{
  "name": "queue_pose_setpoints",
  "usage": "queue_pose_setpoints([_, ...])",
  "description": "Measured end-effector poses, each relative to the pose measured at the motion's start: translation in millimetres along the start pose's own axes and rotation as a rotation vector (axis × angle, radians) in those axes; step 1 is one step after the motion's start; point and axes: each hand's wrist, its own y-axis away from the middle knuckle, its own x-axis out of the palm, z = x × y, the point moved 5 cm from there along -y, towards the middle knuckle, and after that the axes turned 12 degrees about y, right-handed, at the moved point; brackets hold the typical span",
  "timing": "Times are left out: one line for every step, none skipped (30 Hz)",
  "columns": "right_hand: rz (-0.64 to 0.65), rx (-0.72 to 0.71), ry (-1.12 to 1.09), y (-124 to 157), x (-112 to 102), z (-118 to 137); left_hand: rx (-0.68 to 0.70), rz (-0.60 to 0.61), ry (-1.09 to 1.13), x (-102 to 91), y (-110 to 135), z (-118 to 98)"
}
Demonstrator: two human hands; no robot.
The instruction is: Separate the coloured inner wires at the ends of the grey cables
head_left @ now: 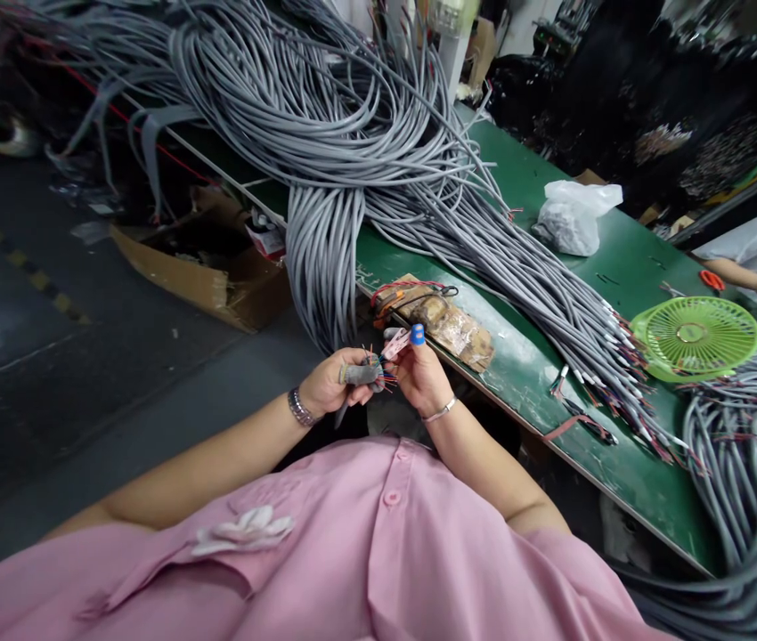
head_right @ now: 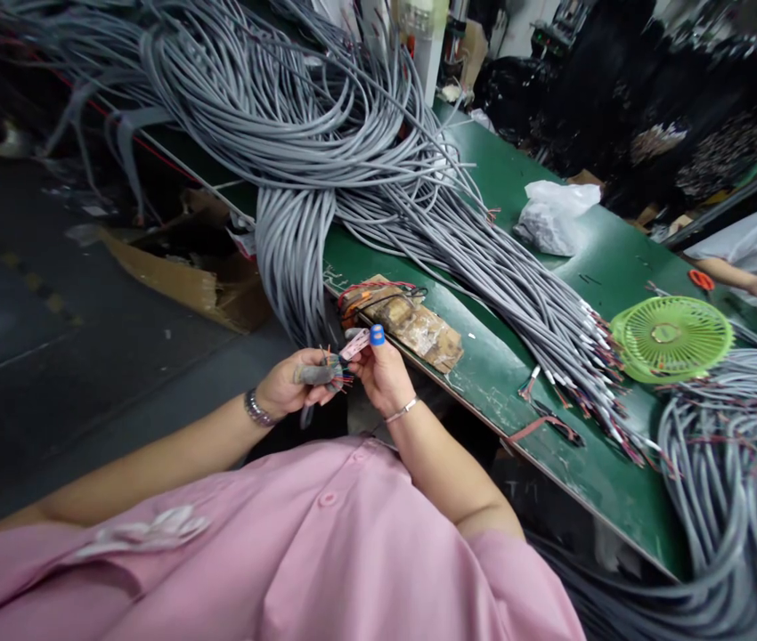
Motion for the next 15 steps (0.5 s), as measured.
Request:
queue_pose_setpoints([0.010, 0.000, -0.007, 0.5, 0.9, 0.4, 0.004, 0.001, 0.001, -0.1, 0.3, -0.3])
queue_pose_setpoints([0.018, -0.001, -0.016, 0.9, 1.5, 0.7, 0.007, 0.001, 0.001, 0.0, 0.6, -0.7])
queue_pose_setpoints([0.025, -0.002, -0.027, 1.2, 1.9, 1.0, 0.011, 0.001, 0.002, 0.4, 1.0, -1.3])
queue_pose_setpoints([0.032, 0.000, -0.038, 1.4, 2.0, 1.0, 0.014, 0.001, 0.005, 1.0, 1.3, -1.9])
queue_pose_setpoints([0.034, 0.006, -0.049, 1.4, 1.7, 0.8, 0.017, 0.002, 0.007, 1.9, 1.6, -2.5])
queue_pose_setpoints([0.031, 0.017, -0.060, 1.5, 0.9, 0.3, 0.020, 0.005, 0.009, 2.8, 1.9, -3.0])
queue_pose_setpoints([0.022, 0.034, -0.071, 1.7, -0.3, -0.5, 0.023, 0.010, 0.009, 3.7, 2.4, -3.4])
queue_pose_setpoints([0.009, 0.055, -0.085, 2.0, -2.0, -1.5, 0.026, 0.016, 0.007, 4.6, 3.0, -3.6])
queue_pose_setpoints([-0.006, 0.078, -0.100, 2.5, -3.8, -2.6, 0.028, 0.022, 0.004, 5.3, 3.9, -3.5])
queue_pose_setpoints([-0.021, 0.099, -0.115, 3.2, -5.7, -3.6, 0.027, 0.028, 0.001, 5.7, 5.2, -3.0])
queue_pose_setpoints([-0.031, 0.117, -0.127, 4.0, -7.4, -4.5, 0.025, 0.032, 0.002, 5.6, 6.9, -2.2])
queue_pose_setpoints([-0.035, 0.130, -0.137, 5.0, -8.9, -5.2, 0.025, 0.032, 0.010, 5.1, 9.0, -1.3])
queue_pose_setpoints([-0.037, 0.138, -0.145, 6.0, -10.2, -5.7, 0.029, 0.029, 0.028, 4.2, 11.5, -0.3])
queue_pose_setpoints([-0.036, 0.142, -0.152, 7.0, -11.2, -6.1, 0.039, 0.023, 0.056, 3.0, 14.3, 0.6])
queue_pose_setpoints([-0.031, 0.146, -0.157, 8.0, -12.0, -6.6, 0.055, 0.016, 0.092, 1.7, 17.4, 1.2])
